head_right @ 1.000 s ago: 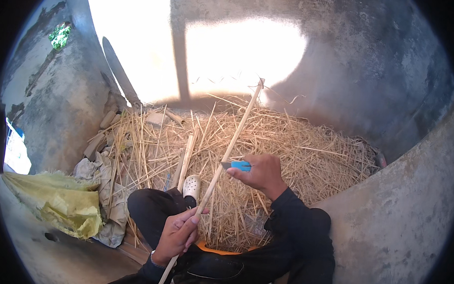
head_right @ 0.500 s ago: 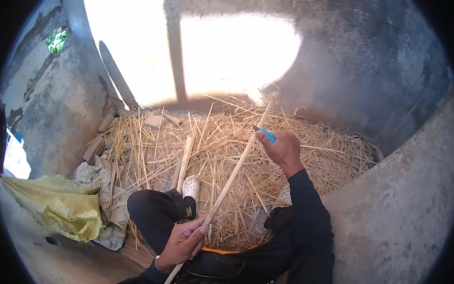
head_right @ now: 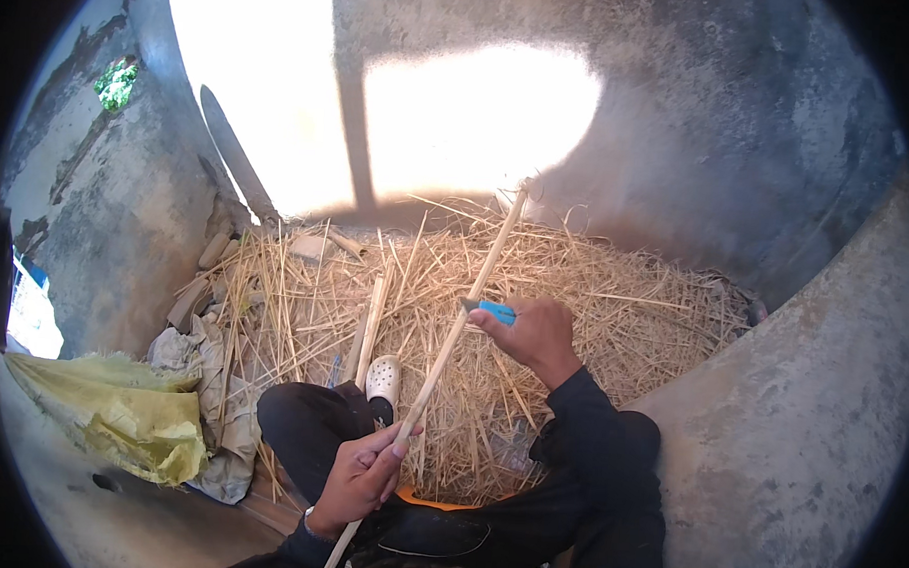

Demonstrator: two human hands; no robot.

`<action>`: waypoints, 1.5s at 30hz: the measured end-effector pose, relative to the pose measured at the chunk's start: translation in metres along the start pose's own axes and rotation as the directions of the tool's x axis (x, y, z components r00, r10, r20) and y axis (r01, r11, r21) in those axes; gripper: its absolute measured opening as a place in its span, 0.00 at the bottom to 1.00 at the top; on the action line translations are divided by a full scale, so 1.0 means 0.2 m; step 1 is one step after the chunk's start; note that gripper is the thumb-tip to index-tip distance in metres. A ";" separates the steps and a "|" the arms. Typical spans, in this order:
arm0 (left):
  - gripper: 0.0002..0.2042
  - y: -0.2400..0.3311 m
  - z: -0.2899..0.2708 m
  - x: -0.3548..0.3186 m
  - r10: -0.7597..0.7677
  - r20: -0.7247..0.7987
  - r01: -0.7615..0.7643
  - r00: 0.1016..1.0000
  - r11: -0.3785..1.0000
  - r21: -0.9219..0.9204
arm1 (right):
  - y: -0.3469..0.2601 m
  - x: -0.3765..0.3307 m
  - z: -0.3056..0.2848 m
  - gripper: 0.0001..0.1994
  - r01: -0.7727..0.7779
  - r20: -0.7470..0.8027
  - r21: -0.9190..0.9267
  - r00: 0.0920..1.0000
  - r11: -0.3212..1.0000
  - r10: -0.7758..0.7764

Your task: The person sits on a straw-covered floor and uses a blue utility knife to peel the outer layer off long, thin sticks. They hold the stick with one hand and scrape along its length with the knife, repeating the action on multiple sticks.

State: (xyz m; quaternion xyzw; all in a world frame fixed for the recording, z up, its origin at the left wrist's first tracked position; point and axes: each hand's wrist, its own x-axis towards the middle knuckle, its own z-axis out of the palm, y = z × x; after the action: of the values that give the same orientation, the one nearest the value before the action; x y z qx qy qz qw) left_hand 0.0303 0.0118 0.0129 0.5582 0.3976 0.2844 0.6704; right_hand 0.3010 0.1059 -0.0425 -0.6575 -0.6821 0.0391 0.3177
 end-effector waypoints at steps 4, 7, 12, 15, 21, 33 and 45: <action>0.18 -0.02 -0.03 0.00 -0.018 -0.007 0.018 1.000 1.000 0.011 | -0.07 -0.05 0.03 0.37 0.026 0.047 0.088 0.998 0.996 -0.030; 0.18 -0.02 -0.03 0.03 -0.010 0.001 0.010 1.000 1.000 -0.019 | -0.15 -0.16 0.03 0.40 0.164 0.094 0.048 0.981 0.985 -0.168; 0.18 -0.01 -0.01 -0.03 -0.032 0.011 0.032 0.999 0.999 -0.028 | 0.07 0.02 0.02 0.39 -0.075 0.026 0.015 0.997 0.997 0.075; 0.18 0.00 0.00 -0.01 -0.015 0.030 0.015 0.999 1.000 -0.012 | 0.13 0.06 -0.02 0.38 -0.150 0.003 0.034 0.989 0.988 0.150; 0.18 -0.03 -0.03 -0.04 -0.035 0.014 0.035 0.999 0.999 -0.005 | -0.07 -0.10 0.06 0.36 0.129 0.007 0.002 0.992 0.992 -0.129; 0.18 -0.08 0.03 -0.09 -0.081 0.152 0.090 0.985 0.994 -0.055 | 0.60 0.26 -0.03 0.41 -0.471 -0.203 -0.059 0.869 0.880 0.451; 0.19 -0.05 -0.04 -0.01 -0.052 -0.025 0.050 0.998 0.995 -0.082 | -0.15 -0.17 -0.01 0.36 0.177 0.084 0.080 0.979 0.981 -0.184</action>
State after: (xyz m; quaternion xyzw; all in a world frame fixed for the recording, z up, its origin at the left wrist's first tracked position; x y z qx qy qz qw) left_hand 0.0229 0.0123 0.0027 0.5160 0.4090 0.2908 0.6942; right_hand 0.2731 0.0701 -0.0394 -0.5784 -0.7509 0.0646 0.3122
